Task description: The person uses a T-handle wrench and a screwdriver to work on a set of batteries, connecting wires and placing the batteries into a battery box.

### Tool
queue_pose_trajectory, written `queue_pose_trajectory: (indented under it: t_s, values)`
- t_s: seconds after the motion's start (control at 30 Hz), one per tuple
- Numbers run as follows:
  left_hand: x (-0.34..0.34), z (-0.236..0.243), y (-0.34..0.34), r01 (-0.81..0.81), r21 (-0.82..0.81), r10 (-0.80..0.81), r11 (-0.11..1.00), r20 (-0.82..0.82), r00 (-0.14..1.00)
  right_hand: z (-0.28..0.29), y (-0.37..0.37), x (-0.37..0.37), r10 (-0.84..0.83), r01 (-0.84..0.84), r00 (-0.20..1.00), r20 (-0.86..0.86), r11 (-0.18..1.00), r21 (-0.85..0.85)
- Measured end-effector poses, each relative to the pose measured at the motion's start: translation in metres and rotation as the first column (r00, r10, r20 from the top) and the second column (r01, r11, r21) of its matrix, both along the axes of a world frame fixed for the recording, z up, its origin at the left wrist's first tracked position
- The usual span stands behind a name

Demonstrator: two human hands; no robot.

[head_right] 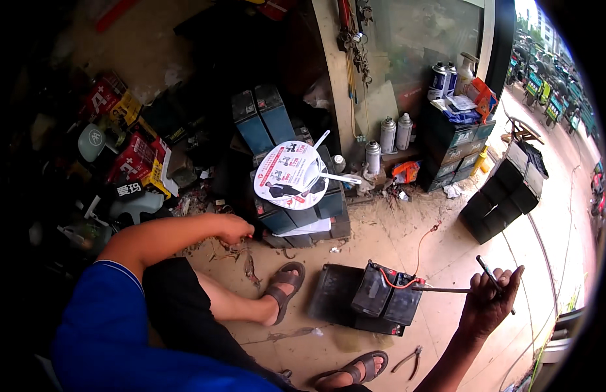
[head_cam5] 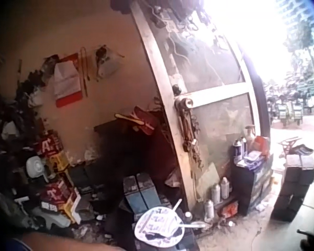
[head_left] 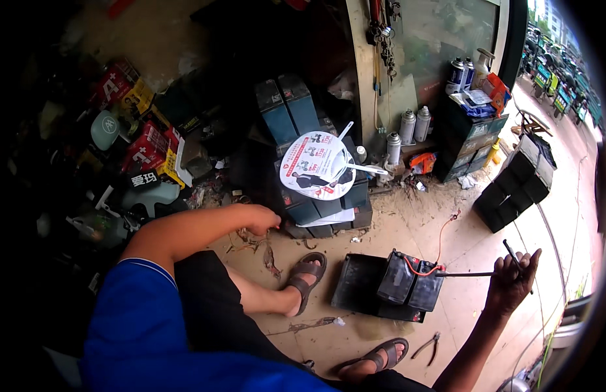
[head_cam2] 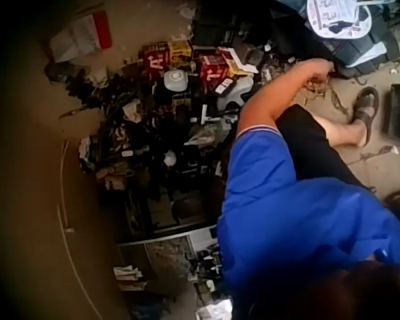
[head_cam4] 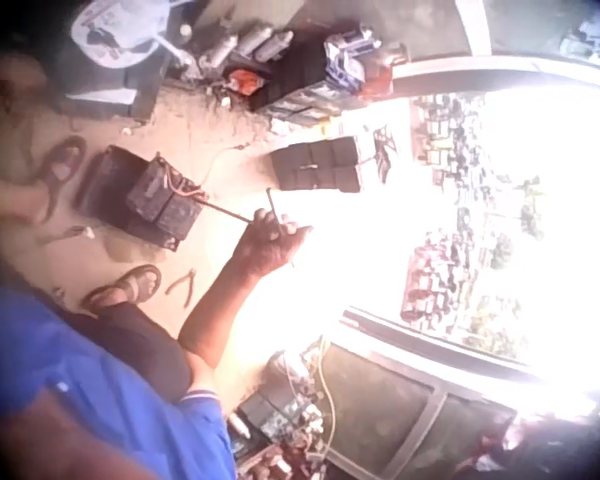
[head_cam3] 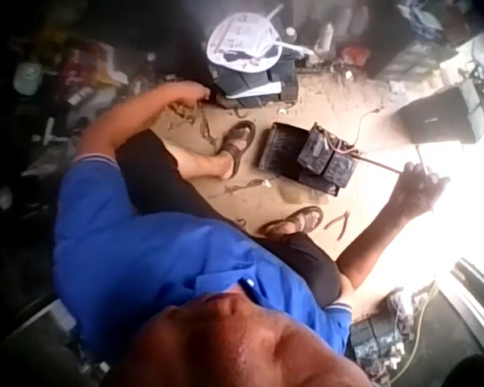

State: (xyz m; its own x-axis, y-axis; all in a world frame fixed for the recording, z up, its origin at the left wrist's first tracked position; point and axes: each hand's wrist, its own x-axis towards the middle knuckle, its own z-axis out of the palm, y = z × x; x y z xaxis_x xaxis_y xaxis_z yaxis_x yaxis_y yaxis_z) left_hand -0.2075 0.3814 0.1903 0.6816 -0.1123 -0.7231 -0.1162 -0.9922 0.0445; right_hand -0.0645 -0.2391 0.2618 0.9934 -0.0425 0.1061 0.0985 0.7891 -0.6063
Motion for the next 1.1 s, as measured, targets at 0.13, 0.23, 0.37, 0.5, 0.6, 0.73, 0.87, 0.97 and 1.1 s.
queue_pose_trajectory:
  t_s: [0.13,0.23,0.37,0.5,0.6,0.73,0.87,0.97,1.1]
  values:
    - [0.014,0.044,0.033,-0.033,0.369,0.053,0.929,-0.042,0.998,0.005,0.015,-0.004,-0.067,0.062,0.993,-0.096,0.997,-0.052]
    - [0.041,0.046,-0.024,0.070,0.046,-0.061,0.996,-0.160,0.985,0.016,0.010,-0.009,-0.161,0.141,0.983,-0.092,0.972,-0.188]
    - [0.051,0.057,-0.129,0.110,-0.277,-0.169,0.955,-0.198,0.966,0.011,0.024,0.000,0.077,-0.081,0.996,-0.043,0.992,-0.092]
    - [0.088,-0.012,-0.224,0.149,-0.586,-0.039,0.797,0.197,0.980,0.028,0.049,-0.001,0.088,-0.107,0.989,-0.118,0.980,-0.168]
    - [0.122,-0.050,-0.308,0.237,-0.714,0.115,0.659,0.407,0.906,0.018,0.040,0.001,0.121,-0.130,0.991,-0.057,0.975,-0.181]
    - [0.146,-0.089,-0.366,0.255,-0.799,0.179,0.544,0.408,0.895,-0.005,0.052,0.010,0.140,-0.147,0.987,-0.075,0.983,-0.107]
    - [0.151,-0.094,-0.378,0.158,-0.824,0.190,0.545,0.305,0.933,-0.021,0.066,0.018,0.116,-0.142,0.986,-0.122,0.962,-0.235]
    - [0.153,-0.119,-0.377,0.132,-0.922,0.277,0.365,0.243,0.930,-0.024,0.065,0.022,0.191,-0.208,0.975,-0.118,0.965,-0.158]
    - [0.165,-0.160,-0.368,0.138,-0.895,0.235,0.424,0.256,0.938,-0.030,0.072,0.027,0.175,-0.202,0.973,-0.151,0.962,-0.185]
